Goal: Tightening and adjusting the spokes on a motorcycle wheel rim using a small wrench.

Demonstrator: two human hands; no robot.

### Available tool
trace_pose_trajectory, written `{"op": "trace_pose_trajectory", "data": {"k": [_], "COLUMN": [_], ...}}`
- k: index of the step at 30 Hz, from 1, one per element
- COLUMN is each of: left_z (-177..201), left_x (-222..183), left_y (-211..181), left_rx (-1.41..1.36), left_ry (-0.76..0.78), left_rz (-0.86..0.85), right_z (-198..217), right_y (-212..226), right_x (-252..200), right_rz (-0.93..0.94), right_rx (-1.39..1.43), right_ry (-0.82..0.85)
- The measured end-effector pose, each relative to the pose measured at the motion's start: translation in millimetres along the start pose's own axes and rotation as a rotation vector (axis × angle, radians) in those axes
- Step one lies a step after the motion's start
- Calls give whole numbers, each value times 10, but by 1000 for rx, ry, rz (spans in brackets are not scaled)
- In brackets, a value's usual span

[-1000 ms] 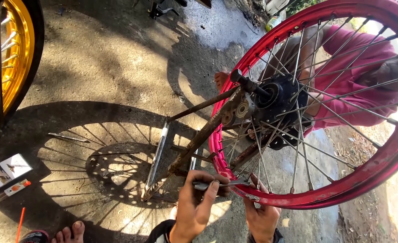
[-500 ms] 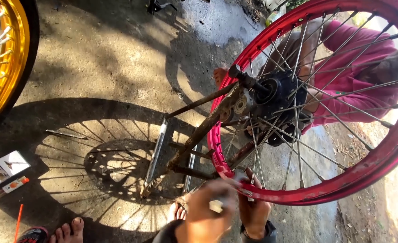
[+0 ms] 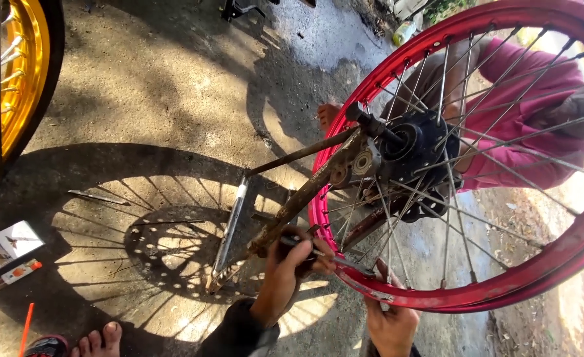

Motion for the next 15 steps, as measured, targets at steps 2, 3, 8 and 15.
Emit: {"op": "trace_pose_trajectory", "data": {"k": [2, 3, 8, 15], "left_z": [-409, -595, -1099, -7], "left_x": [-141, -229, -429, -26], "left_y": [-54, -90, -3, -269], "left_rx": [220, 444, 1064, 155], "left_ry": [-73, -151, 226, -132], "left_rz": [-29, -58, -510, -88], "right_z": [-44, -77, -216, -41], "right_y": [69, 99, -42, 86], "right_x": [42, 39, 1, 0], "right_rz": [2, 2, -18, 120], "right_rx": [29, 61, 155, 134], "right_ry": [19, 44, 79, -101]}}
Point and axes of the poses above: each hand's wrist, its own x-axis towards the middle knuckle, its own z-axis out of the back of the hand, y = z × x, the point moved 2 cm from there along x, towards the middle knuckle, and after that the axes turned 13 degrees about -x, right-handed, at the moved point
